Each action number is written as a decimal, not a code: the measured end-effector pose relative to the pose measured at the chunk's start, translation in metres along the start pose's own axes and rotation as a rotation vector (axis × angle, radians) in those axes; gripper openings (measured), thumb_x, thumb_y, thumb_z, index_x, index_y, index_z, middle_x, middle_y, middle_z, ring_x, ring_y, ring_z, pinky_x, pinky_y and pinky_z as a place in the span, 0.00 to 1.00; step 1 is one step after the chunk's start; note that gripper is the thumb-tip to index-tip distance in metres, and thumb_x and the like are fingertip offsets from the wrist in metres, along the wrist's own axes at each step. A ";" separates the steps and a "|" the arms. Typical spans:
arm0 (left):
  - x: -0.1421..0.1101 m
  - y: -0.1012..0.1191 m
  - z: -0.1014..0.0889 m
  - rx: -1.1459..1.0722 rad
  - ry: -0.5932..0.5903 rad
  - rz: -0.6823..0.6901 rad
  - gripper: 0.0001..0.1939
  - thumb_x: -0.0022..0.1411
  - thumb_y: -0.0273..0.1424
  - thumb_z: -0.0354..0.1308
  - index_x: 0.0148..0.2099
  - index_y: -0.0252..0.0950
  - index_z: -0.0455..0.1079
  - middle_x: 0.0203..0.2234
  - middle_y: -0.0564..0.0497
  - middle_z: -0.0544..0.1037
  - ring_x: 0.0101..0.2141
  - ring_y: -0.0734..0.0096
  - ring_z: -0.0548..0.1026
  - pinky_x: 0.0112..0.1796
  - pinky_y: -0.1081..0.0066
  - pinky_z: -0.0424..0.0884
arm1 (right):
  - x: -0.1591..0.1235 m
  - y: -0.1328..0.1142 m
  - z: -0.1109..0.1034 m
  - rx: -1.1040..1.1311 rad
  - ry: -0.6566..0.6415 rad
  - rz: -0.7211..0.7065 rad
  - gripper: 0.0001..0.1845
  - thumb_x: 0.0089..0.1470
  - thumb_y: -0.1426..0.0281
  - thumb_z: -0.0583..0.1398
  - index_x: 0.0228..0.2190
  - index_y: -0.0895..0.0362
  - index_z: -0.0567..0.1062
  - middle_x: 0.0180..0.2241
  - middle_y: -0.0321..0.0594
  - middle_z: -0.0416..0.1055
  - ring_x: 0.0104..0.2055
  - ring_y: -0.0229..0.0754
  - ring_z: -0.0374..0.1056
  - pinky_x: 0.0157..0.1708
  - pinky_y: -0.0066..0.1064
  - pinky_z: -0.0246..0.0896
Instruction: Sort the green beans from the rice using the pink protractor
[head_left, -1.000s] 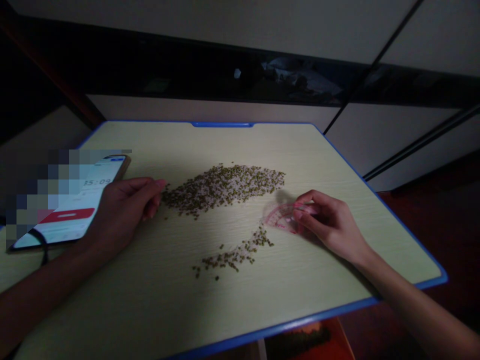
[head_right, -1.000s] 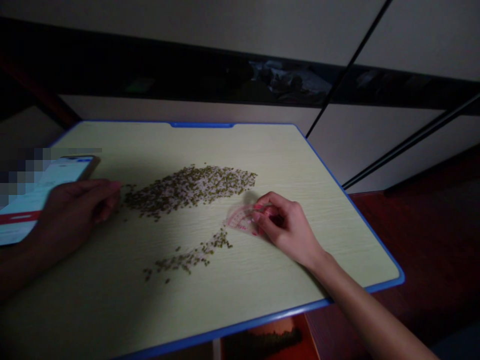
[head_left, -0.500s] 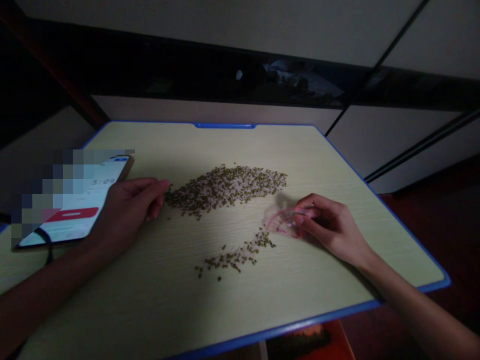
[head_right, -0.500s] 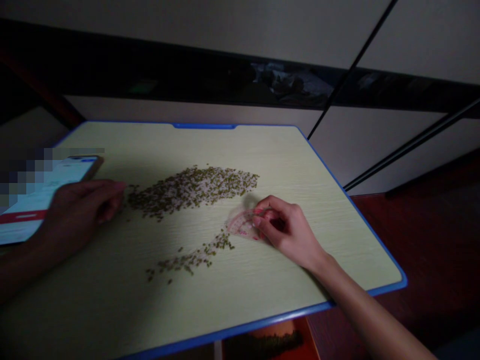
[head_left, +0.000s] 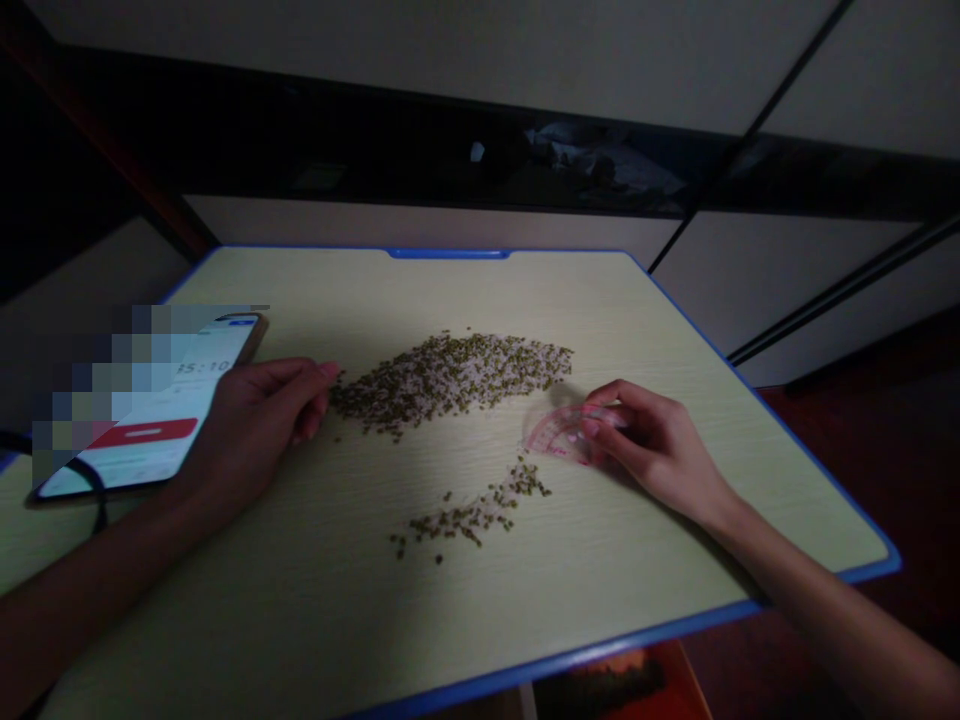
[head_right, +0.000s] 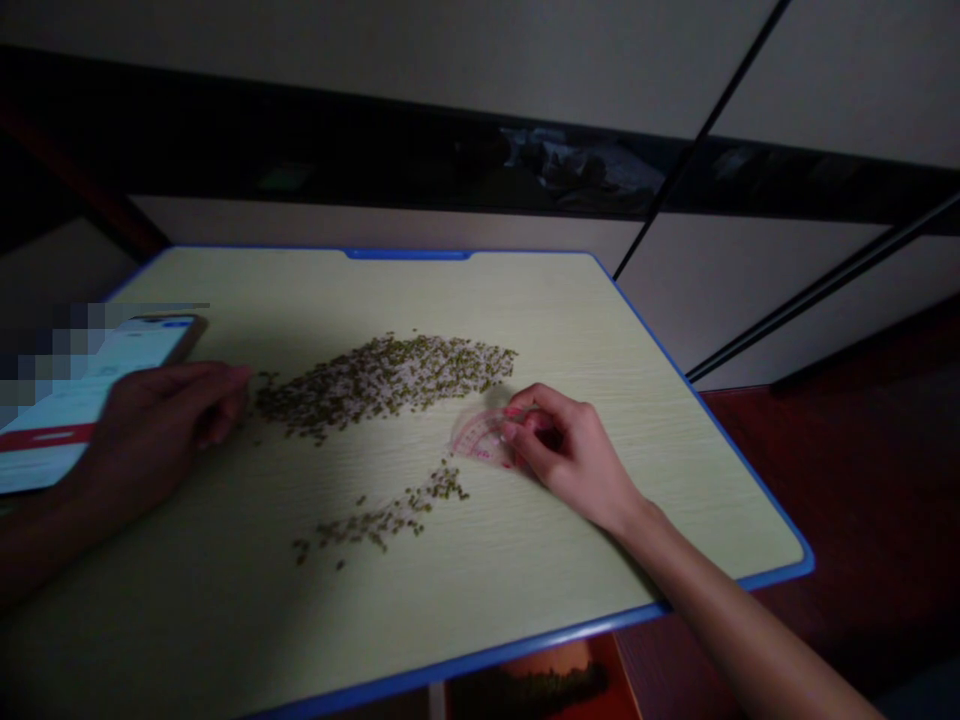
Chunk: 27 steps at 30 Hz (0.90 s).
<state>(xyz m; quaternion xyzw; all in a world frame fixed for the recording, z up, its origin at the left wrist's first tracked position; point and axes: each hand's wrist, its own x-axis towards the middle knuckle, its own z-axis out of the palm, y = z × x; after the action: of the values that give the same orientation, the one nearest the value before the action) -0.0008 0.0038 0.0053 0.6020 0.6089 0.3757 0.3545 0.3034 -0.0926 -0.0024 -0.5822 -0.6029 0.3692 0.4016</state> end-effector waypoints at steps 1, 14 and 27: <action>0.000 0.000 0.000 0.003 -0.003 0.004 0.19 0.50 0.40 0.55 0.15 0.36 0.59 0.07 0.60 0.60 0.12 0.82 0.56 0.16 0.76 0.52 | 0.001 0.000 0.000 -0.010 -0.006 -0.010 0.07 0.52 0.66 0.58 0.31 0.58 0.68 0.18 0.33 0.65 0.18 0.32 0.58 0.16 0.24 0.49; 0.000 -0.002 -0.001 0.006 -0.013 0.029 0.19 0.51 0.40 0.55 0.15 0.36 0.59 0.07 0.60 0.60 0.13 0.82 0.57 0.17 0.76 0.53 | 0.001 0.003 -0.005 -0.009 -0.070 -0.053 0.07 0.53 0.67 0.58 0.31 0.59 0.69 0.17 0.32 0.64 0.18 0.32 0.57 0.17 0.24 0.49; -0.001 0.001 0.001 0.003 -0.015 0.000 0.18 0.51 0.39 0.55 0.15 0.36 0.59 0.08 0.59 0.60 0.13 0.81 0.57 0.17 0.76 0.53 | -0.003 0.002 -0.011 0.012 -0.137 -0.047 0.06 0.53 0.68 0.58 0.30 0.58 0.69 0.17 0.33 0.64 0.18 0.31 0.57 0.17 0.25 0.49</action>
<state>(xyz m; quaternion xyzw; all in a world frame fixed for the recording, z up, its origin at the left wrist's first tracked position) 0.0000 0.0028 0.0056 0.6053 0.6068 0.3701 0.3583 0.3145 -0.0959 0.0004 -0.5388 -0.6402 0.4021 0.3717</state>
